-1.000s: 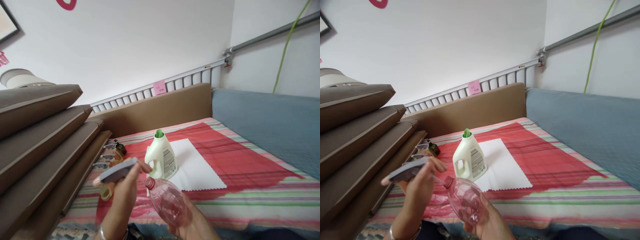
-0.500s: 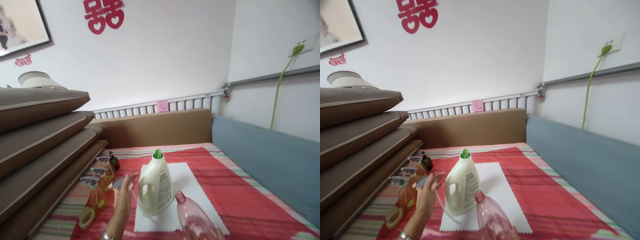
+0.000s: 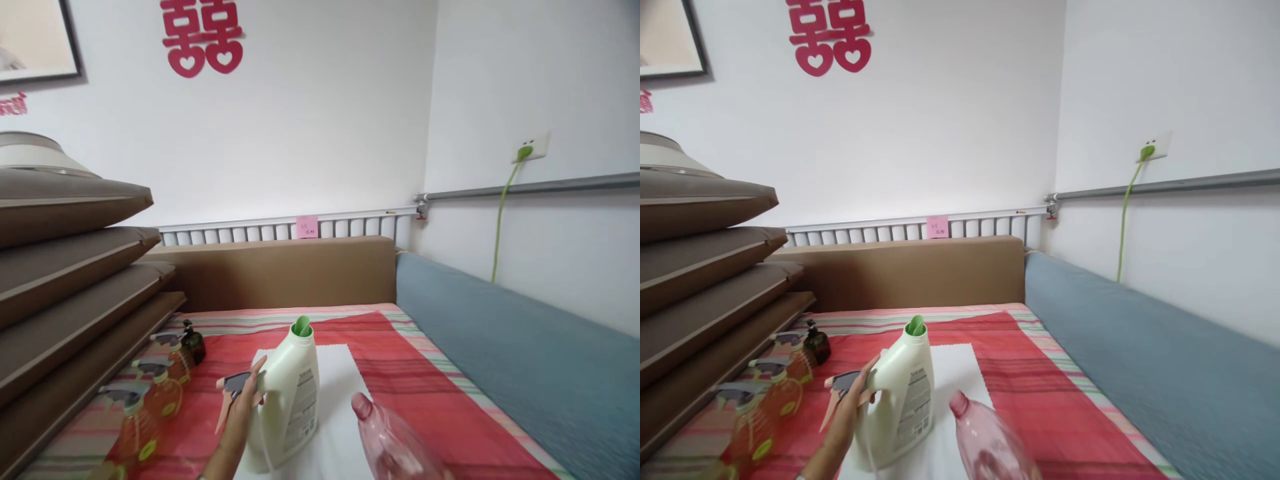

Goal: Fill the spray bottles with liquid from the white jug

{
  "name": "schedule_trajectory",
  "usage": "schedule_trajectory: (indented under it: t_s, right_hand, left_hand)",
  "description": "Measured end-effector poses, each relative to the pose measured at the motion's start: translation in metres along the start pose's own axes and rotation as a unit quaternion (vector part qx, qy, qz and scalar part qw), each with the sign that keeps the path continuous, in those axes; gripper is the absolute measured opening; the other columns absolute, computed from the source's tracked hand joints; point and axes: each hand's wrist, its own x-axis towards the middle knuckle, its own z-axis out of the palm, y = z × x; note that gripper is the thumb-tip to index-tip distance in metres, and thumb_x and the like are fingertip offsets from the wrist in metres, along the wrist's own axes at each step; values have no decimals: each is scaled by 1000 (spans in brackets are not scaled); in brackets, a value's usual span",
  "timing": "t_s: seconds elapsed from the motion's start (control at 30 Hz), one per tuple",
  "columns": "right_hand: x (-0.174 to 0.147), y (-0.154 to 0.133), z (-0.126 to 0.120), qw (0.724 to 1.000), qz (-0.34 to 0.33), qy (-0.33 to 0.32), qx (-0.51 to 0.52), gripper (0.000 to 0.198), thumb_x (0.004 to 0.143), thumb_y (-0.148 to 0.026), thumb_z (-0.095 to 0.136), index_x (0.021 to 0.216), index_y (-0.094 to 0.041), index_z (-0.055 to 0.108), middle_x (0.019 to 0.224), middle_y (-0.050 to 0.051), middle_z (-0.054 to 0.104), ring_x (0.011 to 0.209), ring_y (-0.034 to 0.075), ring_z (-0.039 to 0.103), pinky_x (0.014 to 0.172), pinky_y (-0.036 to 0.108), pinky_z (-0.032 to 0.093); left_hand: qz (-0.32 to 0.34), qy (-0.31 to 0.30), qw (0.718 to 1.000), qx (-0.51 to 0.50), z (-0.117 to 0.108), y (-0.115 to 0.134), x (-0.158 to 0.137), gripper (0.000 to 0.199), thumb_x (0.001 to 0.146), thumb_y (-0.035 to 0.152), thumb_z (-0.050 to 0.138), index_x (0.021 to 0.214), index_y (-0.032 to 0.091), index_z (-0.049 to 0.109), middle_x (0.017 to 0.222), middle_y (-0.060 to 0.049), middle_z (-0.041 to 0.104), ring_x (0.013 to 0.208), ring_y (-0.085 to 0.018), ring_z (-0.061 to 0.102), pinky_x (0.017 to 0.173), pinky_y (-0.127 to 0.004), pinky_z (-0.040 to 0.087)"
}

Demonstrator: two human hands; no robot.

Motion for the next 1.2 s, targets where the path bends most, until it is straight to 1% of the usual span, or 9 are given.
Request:
schedule_trajectory:
  t_s: [0.1, 0.2, 0.37, 0.47, 0.57, 0.73, 0.83, 1.03, 1.2]
  right_hand:
    - [-24, -28, -18, 1000, -23, 14, 10, 46, 62, -51, 68, 105, -37, 61, 104, 4, 69, 106, 35, 57, 74, 49, 54]
    - [-36, -64, -21, 997, -79, 17, 20, 31, 72, -48, 66, 96, -29, 62, 98, 2, 69, 98, 27, 62, 76, 40, 52]
    - [-20, -123, -8, 977, -171, 3, -126, 41, 73, -47, 65, 108, -29, 54, 110, 3, 63, 92, 23, 62, 65, 33, 52]
    - [-8, -145, -4, 961, -183, 17, -208, 41, 73, -48, 64, 107, -28, 53, 105, 3, 63, 83, 19, 62, 61, 29, 51]
    - [-2, -157, -1, 952, -163, 30, -259, 41, 73, -47, 64, 107, -28, 52, 103, 3, 63, 78, 17, 61, 57, 27, 50]
    - [6, -167, 8, 924, -143, 68, -349, 42, 74, -47, 62, 108, -28, 48, 95, 2, 62, 76, 16, 60, 55, 24, 48]
    - [11, -174, 17, 902, -140, 87, -398, 48, 71, -48, 64, 110, -28, 44, 98, 4, 61, 79, 18, 60, 53, 24, 49]
    - [14, -190, 43, 839, -156, 128, -505, 63, 64, -50, 67, 118, -26, 43, 123, 12, 51, 91, 24, 59, 50, 23, 47]
    - [11, -197, 66, 783, -167, 135, -584, 69, 60, -49, 70, 119, -23, 45, 121, 14, 52, 97, 26, 57, 50, 22, 46]
  left_hand:
    - [-10, -34, 999, -5, 16, 4, 0, 60, 69, 54, 60, 115, 16, 61, 88, -6, 71, 87, -23, 65, 74, -28, 51]
    - [-14, -66, 998, 21, 32, 10, -1, 60, 65, 55, 63, 112, 18, 63, 98, -7, 70, 100, -28, 61, 80, -32, 51]
    - [32, -135, 985, 101, 52, 17, 1, 48, 70, 49, 60, 109, 21, 65, 105, -6, 68, 108, -27, 57, 94, -36, 44]
    - [54, -140, 981, 123, 59, 18, 7, 44, 70, 47, 59, 103, 21, 68, 105, -6, 68, 108, -28, 56, 95, -38, 44]
    - [58, -145, 978, 136, 62, 18, 12, 42, 70, 47, 59, 101, 21, 69, 104, -6, 68, 110, -28, 55, 95, -39, 43]
    - [28, -165, 977, 136, 61, 16, 14, 47, 77, 49, 50, 113, 20, 62, 115, -7, 63, 111, -28, 54, 86, -36, 50]
    - [33, -178, 972, 152, 59, 15, 16, 47, 78, 49, 49, 113, 19, 62, 114, -6, 63, 111, -26, 54, 91, -35, 46]
    - [65, -170, 962, 204, 60, 20, 16, 45, 79, 49, 48, 110, 20, 64, 113, -7, 64, 109, -28, 55, 98, -40, 38]
    - [43, -174, 965, 193, 62, 21, 14, 44, 78, 50, 49, 107, 21, 66, 107, -7, 66, 104, -27, 57, 93, -38, 42]
